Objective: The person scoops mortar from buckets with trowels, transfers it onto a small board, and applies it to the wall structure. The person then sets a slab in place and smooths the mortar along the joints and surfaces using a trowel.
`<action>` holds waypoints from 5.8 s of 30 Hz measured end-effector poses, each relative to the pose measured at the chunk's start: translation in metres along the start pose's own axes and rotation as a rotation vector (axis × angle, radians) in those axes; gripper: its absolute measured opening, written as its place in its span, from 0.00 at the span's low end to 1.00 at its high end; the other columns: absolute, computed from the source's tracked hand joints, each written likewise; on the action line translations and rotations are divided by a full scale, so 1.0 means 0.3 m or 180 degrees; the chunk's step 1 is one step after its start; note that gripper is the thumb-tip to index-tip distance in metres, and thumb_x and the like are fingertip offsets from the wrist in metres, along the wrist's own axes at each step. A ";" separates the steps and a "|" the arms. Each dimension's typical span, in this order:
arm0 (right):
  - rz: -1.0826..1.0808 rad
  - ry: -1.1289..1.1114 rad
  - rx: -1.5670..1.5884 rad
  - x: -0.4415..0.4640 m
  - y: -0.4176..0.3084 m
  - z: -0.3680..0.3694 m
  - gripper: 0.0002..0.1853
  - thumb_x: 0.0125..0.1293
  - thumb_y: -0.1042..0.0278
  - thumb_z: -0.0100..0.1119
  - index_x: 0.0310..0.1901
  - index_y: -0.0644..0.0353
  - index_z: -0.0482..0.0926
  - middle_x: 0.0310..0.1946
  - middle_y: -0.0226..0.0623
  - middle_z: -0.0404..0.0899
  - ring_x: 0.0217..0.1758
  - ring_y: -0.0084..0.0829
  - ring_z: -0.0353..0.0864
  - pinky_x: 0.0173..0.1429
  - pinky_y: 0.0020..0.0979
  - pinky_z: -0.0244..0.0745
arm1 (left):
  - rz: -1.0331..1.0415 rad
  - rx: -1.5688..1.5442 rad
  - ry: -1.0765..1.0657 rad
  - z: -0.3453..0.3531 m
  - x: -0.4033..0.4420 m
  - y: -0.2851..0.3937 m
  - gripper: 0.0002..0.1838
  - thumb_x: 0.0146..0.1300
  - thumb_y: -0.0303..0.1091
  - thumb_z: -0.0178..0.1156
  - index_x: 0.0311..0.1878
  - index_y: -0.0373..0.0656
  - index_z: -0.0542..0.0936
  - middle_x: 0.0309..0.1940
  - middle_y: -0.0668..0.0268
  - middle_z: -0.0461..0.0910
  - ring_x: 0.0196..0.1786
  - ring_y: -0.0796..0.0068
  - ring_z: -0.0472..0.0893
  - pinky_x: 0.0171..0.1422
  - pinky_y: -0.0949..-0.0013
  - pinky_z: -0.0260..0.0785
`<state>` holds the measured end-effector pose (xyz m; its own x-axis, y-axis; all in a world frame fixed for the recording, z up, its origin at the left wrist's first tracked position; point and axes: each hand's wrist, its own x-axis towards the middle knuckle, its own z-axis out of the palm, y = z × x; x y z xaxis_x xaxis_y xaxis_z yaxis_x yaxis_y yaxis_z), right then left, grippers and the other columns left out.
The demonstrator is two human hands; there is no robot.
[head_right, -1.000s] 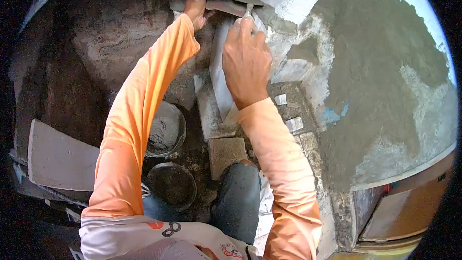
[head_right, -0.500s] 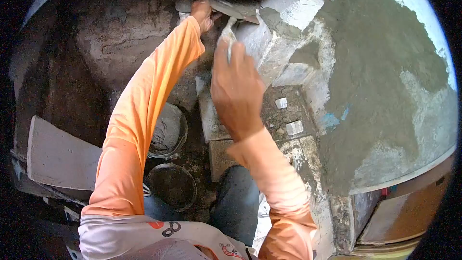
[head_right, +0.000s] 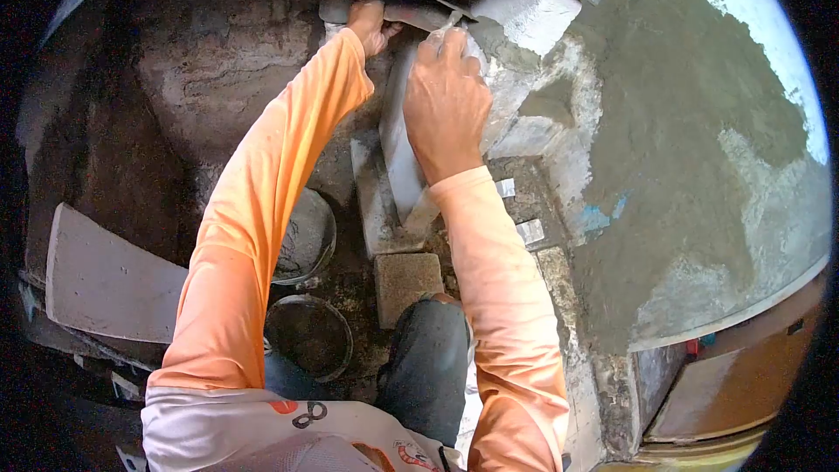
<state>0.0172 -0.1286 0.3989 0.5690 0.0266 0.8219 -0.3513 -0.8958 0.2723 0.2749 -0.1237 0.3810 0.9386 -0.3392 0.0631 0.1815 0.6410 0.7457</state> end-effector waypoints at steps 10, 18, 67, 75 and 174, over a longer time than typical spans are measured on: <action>-0.0181 -0.0017 -0.0112 -0.044 0.046 -0.026 0.16 0.68 0.70 0.55 0.56 0.61 0.79 0.44 0.40 0.75 0.41 0.42 0.86 0.36 0.42 0.84 | 0.0033 0.0171 0.0051 -0.006 0.017 -0.008 0.12 0.77 0.38 0.49 0.57 0.50 0.77 0.49 0.61 0.82 0.46 0.57 0.85 0.41 0.52 0.81; -0.0074 -0.0336 0.0240 -0.154 0.028 -0.151 0.21 0.67 0.68 0.61 0.61 0.56 0.76 0.46 0.42 0.74 0.45 0.42 0.84 0.38 0.45 0.82 | 0.0189 0.0011 -0.0041 -0.042 0.005 -0.045 0.14 0.77 0.32 0.40 0.49 0.42 0.77 0.41 0.58 0.87 0.38 0.60 0.90 0.33 0.54 0.84; -0.0067 -0.0609 0.0450 -0.249 0.037 -0.149 0.29 0.66 0.64 0.66 0.69 0.51 0.75 0.42 0.45 0.73 0.35 0.45 0.84 0.34 0.44 0.81 | 0.0111 -0.0246 -0.0115 -0.197 -0.063 -0.230 0.27 0.80 0.50 0.55 0.67 0.35 0.79 0.56 0.59 0.84 0.52 0.66 0.82 0.55 0.63 0.75; 0.0282 -0.0332 0.1100 -0.289 0.044 -0.110 0.29 0.68 0.67 0.64 0.71 0.55 0.74 0.47 0.50 0.78 0.45 0.52 0.84 0.47 0.44 0.82 | 0.0196 0.0050 -0.0234 -0.345 -0.159 -0.349 0.27 0.83 0.52 0.51 0.65 0.35 0.80 0.59 0.60 0.83 0.57 0.70 0.80 0.64 0.65 0.70; -0.1849 -0.1381 -0.1507 -0.017 -0.096 0.049 0.13 0.69 0.67 0.60 0.50 0.64 0.84 0.34 0.40 0.83 0.38 0.34 0.88 0.33 0.29 0.82 | 0.0656 0.4875 0.0416 -1.112 -1.080 -0.101 0.19 0.78 0.47 0.51 0.51 0.43 0.85 0.38 0.45 0.86 0.38 0.38 0.85 0.45 0.41 0.76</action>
<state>0.0353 -0.1093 0.3796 0.9540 0.1647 0.2507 -0.1348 -0.5111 0.8489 0.0631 0.1965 0.1167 0.9418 -0.2239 0.2509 -0.3361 -0.6526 0.6791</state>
